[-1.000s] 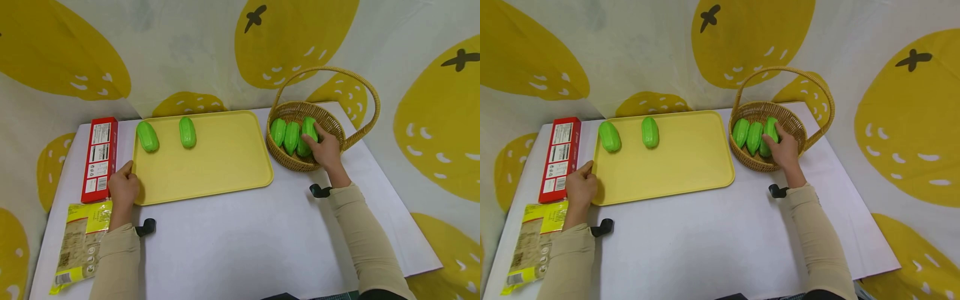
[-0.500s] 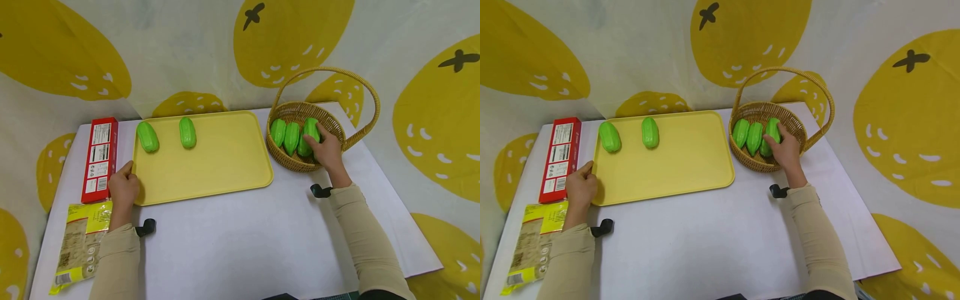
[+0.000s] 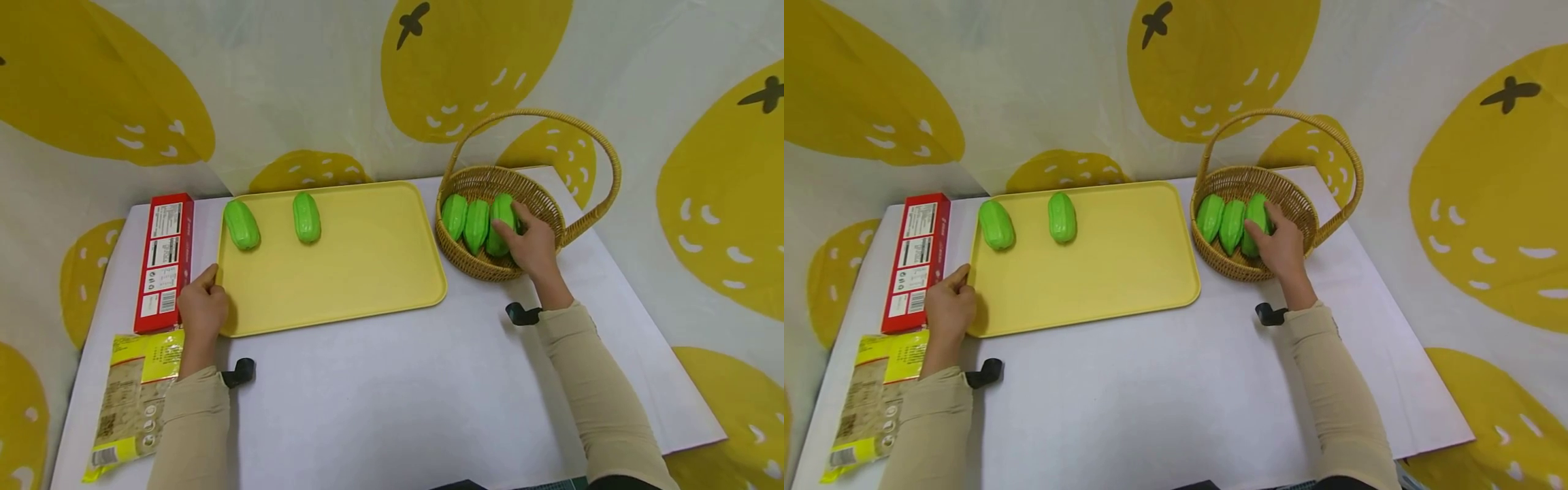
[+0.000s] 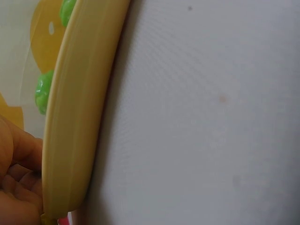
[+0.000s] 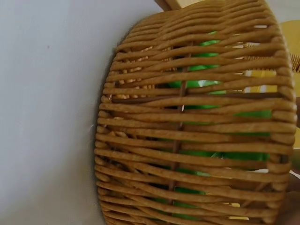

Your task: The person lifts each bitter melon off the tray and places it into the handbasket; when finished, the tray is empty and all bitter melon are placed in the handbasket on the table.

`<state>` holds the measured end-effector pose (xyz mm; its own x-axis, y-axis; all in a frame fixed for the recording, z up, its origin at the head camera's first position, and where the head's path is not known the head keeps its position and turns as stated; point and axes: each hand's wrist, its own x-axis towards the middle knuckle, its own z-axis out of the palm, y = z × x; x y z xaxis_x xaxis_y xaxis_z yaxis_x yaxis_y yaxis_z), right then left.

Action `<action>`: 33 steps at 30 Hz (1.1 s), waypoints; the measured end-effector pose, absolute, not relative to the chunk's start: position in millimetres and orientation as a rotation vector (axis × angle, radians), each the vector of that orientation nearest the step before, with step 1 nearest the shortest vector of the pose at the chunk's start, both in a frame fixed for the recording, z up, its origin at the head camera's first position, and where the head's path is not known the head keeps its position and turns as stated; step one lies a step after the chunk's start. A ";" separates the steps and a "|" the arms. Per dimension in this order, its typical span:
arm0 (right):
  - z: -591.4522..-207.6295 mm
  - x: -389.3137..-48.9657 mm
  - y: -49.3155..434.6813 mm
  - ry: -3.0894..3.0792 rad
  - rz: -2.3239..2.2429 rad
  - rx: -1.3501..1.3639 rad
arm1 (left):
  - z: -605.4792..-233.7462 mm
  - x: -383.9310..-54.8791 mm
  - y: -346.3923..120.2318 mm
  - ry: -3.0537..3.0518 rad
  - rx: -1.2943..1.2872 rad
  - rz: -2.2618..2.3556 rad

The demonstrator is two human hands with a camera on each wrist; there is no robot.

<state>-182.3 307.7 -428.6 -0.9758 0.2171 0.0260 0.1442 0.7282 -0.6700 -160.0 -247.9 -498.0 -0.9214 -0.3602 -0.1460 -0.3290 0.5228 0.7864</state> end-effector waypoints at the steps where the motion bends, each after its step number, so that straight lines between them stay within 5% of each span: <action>1: -428.7 -182.1 307.2 -2.818 1.087 -0.290 | -498.1 -159.9 -247.8 -2.708 0.611 -1.392; 33: -402.6 -179.4 243.0 -2.625 1.147 0.044 | -496.7 -158.9 -247.2 -2.703 0.597 -1.375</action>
